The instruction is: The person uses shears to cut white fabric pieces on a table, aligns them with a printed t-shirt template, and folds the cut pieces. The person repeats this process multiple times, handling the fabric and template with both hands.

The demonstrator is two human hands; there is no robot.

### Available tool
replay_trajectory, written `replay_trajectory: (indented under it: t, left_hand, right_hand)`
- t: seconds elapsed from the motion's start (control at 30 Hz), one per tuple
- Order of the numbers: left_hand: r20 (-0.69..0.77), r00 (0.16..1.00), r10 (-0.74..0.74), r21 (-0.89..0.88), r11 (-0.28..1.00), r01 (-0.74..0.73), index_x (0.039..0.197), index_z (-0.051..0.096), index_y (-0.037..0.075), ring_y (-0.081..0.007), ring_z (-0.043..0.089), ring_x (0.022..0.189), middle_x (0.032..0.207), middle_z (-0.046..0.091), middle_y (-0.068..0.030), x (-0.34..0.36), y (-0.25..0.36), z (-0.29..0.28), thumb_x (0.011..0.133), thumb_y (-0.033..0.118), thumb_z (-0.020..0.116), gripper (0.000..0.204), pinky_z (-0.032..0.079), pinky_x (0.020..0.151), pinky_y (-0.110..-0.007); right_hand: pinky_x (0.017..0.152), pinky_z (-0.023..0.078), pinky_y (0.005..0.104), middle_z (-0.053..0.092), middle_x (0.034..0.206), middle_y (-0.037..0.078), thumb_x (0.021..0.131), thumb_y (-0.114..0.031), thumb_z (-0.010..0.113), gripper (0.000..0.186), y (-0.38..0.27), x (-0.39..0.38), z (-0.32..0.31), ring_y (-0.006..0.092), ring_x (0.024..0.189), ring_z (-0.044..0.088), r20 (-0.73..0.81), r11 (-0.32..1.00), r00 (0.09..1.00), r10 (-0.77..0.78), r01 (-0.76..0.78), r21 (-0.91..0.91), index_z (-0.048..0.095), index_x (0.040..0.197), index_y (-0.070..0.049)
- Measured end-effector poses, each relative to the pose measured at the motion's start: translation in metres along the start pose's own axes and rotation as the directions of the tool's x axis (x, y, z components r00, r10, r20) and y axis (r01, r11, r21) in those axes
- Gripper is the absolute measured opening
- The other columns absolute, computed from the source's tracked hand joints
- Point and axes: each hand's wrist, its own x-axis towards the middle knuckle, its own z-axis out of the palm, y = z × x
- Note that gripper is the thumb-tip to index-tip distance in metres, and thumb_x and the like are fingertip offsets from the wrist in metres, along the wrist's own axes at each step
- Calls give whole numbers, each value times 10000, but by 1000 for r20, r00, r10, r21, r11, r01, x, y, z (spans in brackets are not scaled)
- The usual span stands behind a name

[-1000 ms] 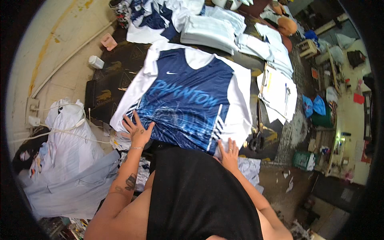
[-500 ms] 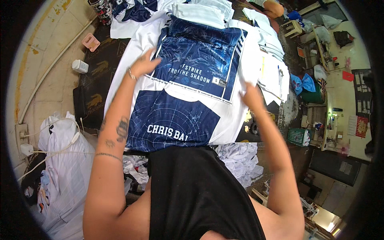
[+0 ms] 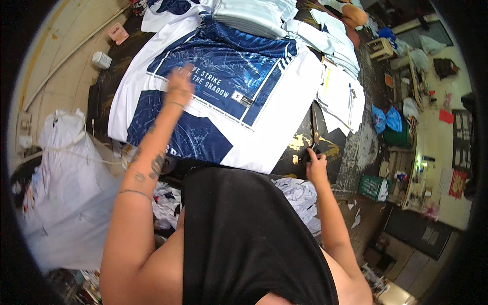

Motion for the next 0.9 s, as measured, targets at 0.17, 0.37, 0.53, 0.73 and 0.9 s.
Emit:
replay_trajectory:
  t: [0.17,0.37,0.53,0.73,0.9]
  left_hand:
    - [343,792,505,-497,813,-303,1087,672,82,-335,592,1117,1135,608,-140,-154,191,59,890,271,767,288,472,1003,-460]
    - [171,861,479,-237,868,-435,1092,697,141,-336,511,1282,1279,569,-130,-228,216,79,874,323,792,300,393,1104,-529]
    - [-61,930,364,-198,908,-368,1053,771,117,-234,632,998,1027,673,-24,-252,240,77,850,125,792,204,448,967,-421]
    - [-73,969,236,-252,936,-247,1086,799,115,-217,629,921,953,667,-9,-274,259,93,810,66,812,281,459,902,-395]
    - [-106,970,219,-278,930,-240,1081,817,140,-229,612,896,950,653,-2,-275,256,96,790,69,826,300,473,902,-406]
  right_hand:
    - [973,510,512,533,1209,288,925,-27,664,447,70,-10,-13,506,1084,583,74,905,961,-268,224,363,556,1345,-133]
    - [626,517,294,645,917,38,946,-278,821,454,138,-31,-74,135,730,663,679,380,622,-391,-562,734,613,1284,-59]
    - [702,513,317,634,889,30,788,-622,882,879,107,9,-94,144,797,643,846,774,362,-391,-368,515,572,1365,-35]
    - [732,497,341,638,888,20,784,-436,933,740,63,38,-52,151,807,592,721,861,564,-403,-34,507,635,1295,8]
    - [665,486,313,708,839,52,735,-409,966,673,55,35,-57,137,742,616,775,926,569,-274,-62,373,712,1183,23]
